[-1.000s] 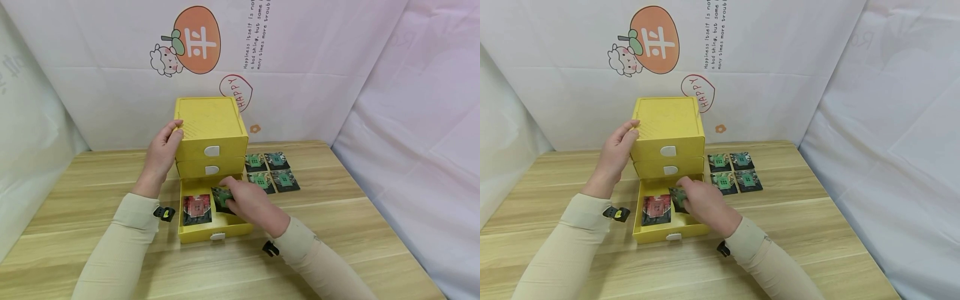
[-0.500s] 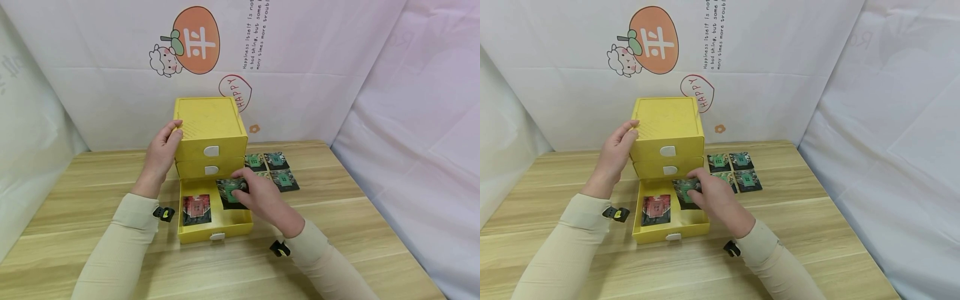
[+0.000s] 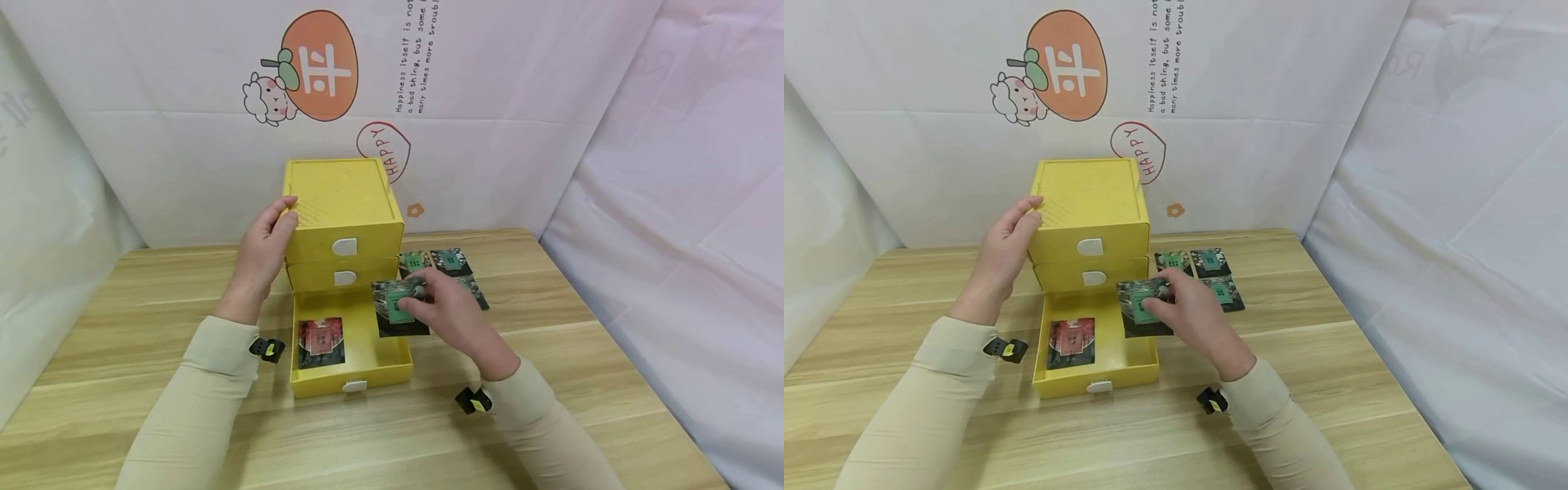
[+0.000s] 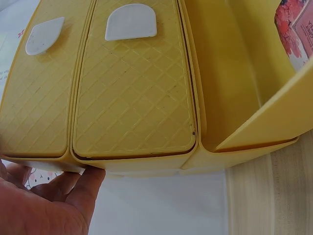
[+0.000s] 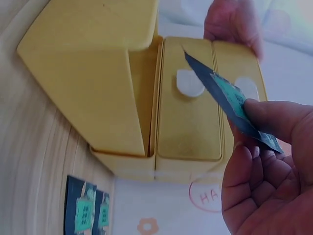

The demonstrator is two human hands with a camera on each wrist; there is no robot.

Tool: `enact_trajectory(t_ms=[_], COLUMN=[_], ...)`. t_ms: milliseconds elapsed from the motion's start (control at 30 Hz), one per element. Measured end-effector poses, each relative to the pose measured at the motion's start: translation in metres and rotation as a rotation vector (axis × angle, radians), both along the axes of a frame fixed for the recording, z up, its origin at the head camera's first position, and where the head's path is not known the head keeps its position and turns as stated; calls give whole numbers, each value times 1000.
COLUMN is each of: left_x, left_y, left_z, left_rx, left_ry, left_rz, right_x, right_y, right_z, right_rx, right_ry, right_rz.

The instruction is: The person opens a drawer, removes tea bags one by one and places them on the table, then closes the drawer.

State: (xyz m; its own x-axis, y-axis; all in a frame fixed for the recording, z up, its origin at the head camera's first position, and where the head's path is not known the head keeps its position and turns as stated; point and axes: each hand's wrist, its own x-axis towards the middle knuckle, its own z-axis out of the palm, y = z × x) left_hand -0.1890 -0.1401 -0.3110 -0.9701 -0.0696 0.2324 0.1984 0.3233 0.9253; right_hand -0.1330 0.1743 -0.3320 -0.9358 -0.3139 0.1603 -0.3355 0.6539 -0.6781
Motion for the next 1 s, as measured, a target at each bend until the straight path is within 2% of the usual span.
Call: enact_trajectory(t_ms=[333, 533, 700, 1000], left_x=[0, 0, 0, 1], left_y=[0, 1, 1, 1], left_z=[1, 1, 1, 1], left_rx=[3, 1, 8, 5], left_ry=[0, 1, 1, 1], left_rz=[-2, -4, -5, -3], right_x=[-18, -24, -26, -29], right_y=[33, 46, 53, 60], right_z=[-9, -18, -24, -37], right_rx=[-119, -70, -13, 97], right_ry=[-113, -121, -164, -230], right_rz=[-61, -101, -127, -103])
